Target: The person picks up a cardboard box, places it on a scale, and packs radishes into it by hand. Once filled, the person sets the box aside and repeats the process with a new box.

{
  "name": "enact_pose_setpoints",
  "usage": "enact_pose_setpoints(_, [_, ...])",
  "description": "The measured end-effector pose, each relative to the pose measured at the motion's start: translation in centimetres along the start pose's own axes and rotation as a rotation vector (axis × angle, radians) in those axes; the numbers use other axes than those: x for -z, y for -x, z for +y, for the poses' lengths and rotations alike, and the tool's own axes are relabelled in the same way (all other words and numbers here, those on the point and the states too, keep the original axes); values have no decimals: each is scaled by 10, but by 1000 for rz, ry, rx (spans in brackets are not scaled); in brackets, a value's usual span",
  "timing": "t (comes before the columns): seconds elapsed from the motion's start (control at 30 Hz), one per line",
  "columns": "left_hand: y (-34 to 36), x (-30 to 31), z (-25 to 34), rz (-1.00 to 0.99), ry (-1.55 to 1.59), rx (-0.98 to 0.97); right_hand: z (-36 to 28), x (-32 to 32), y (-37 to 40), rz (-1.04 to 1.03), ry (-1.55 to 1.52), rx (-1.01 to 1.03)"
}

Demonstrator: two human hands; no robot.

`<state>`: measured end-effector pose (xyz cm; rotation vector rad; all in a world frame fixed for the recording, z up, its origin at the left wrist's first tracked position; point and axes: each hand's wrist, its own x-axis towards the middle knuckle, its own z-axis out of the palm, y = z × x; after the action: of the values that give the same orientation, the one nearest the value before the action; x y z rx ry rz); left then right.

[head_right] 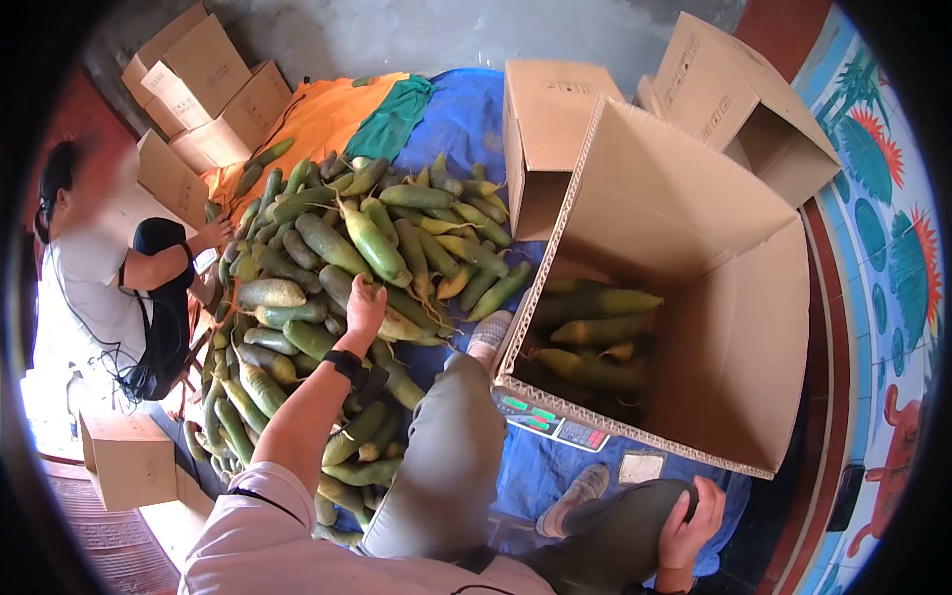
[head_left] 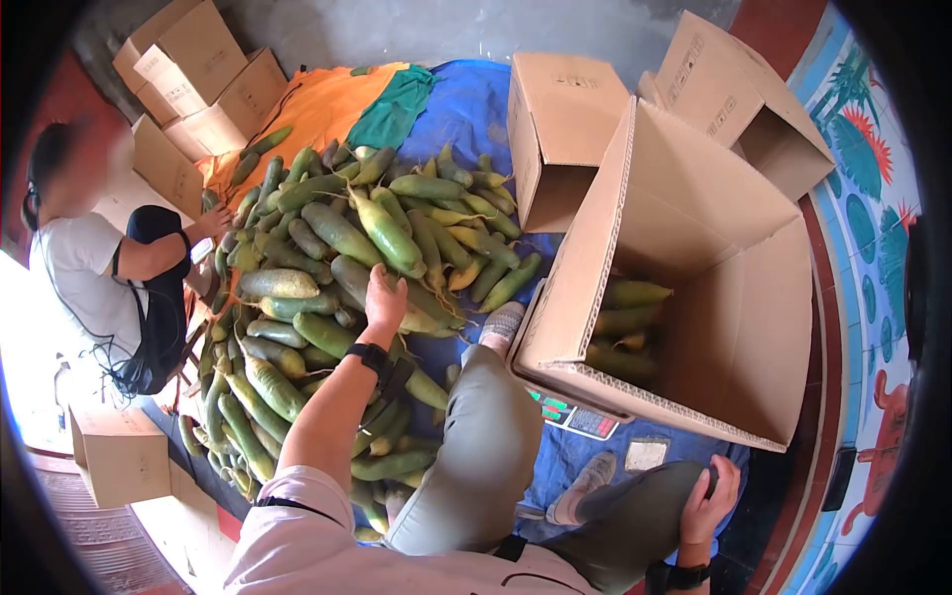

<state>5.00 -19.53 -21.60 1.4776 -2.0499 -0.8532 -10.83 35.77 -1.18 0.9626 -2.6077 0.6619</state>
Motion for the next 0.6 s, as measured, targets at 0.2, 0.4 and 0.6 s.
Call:
enact_pose_setpoints(0.2, [-57,-48,-1,135,193,424,0,2,0,-30,11,-43])
enact_pose_setpoints(0.4, [-67,-53,26,121,357,653,-4,2,-5,-52,15,-63])
enact_pose_setpoints(0.6, [-72,-21,8,-53,685,686,-6,2,-8,-56,18,-66])
